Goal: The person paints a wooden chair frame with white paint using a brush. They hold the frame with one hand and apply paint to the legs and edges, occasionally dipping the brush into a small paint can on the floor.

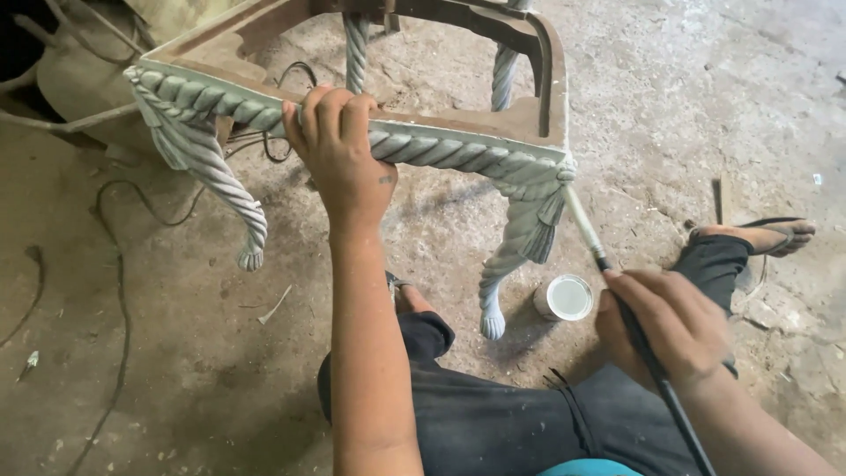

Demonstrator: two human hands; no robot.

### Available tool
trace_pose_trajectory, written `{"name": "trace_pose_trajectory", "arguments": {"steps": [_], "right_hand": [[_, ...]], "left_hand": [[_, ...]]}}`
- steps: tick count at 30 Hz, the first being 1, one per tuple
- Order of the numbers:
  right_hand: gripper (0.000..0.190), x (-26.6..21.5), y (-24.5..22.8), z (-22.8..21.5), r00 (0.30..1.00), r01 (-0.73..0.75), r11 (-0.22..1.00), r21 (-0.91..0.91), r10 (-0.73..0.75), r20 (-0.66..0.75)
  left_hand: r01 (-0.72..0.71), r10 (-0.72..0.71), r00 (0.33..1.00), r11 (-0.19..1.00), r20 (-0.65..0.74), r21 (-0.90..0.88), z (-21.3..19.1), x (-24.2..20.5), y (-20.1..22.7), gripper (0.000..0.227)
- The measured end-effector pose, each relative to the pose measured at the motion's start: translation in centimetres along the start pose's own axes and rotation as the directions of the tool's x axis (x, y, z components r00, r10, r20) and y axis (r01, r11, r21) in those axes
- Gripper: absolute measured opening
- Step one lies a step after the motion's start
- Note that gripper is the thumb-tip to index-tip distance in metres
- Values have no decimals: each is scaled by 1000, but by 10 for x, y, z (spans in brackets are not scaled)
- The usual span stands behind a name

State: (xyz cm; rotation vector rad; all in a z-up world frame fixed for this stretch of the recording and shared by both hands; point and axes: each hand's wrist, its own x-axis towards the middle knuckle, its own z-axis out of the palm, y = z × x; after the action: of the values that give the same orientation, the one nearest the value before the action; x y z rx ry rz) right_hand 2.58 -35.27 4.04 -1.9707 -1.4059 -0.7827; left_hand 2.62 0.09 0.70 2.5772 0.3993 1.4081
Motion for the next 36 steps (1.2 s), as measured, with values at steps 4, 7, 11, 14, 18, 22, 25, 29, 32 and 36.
{"name": "trace_pose_trajectory", "arguments": {"steps": [4,7,11,14,18,22,25,29,32,36], "right_hand": [[15,0,-16,0,998,-44,998,54,41,57],[13,0,-18,-7,994,-89,996,12,88,63],[13,13,-8,-1,999,-11,999,-45,13,36],[8,-11,1,17,998,49,998,-25,-48,41],[10,14,-23,5,987,79,997,25,-82,139],[12,28,-15,-15,989,39,999,12,-40,144],[7,44,-15,-15,982,72,995,-72,-58,178],[3,20,-12,9,955,180,982,-66,-158,251],[3,18,-19,9,946,176,983,-44,-156,283],[3,49,-24,-3,968,158,979,-131,-127,215]], "left_hand": [[-3,3,999,1000,35,3,0,-1,-2,48],[-4,5,1000,1000,30,-24,-3,-1,0,46],[-10,11,999,1000,37,-12,-1,2,-1,45],[-2,2,999,1000,41,-1,0,0,-1,45],[-8,8,1000,1000,16,-6,-2,1,0,44],[28,-28,1000,998,3,49,8,-4,-6,40],[31,-31,999,999,15,18,8,-4,-5,42],[40,-40,999,999,16,-13,2,-3,-1,36],[37,-37,999,999,20,-28,0,-2,1,42],[36,-34,999,998,24,-52,-3,-2,3,45]]}}
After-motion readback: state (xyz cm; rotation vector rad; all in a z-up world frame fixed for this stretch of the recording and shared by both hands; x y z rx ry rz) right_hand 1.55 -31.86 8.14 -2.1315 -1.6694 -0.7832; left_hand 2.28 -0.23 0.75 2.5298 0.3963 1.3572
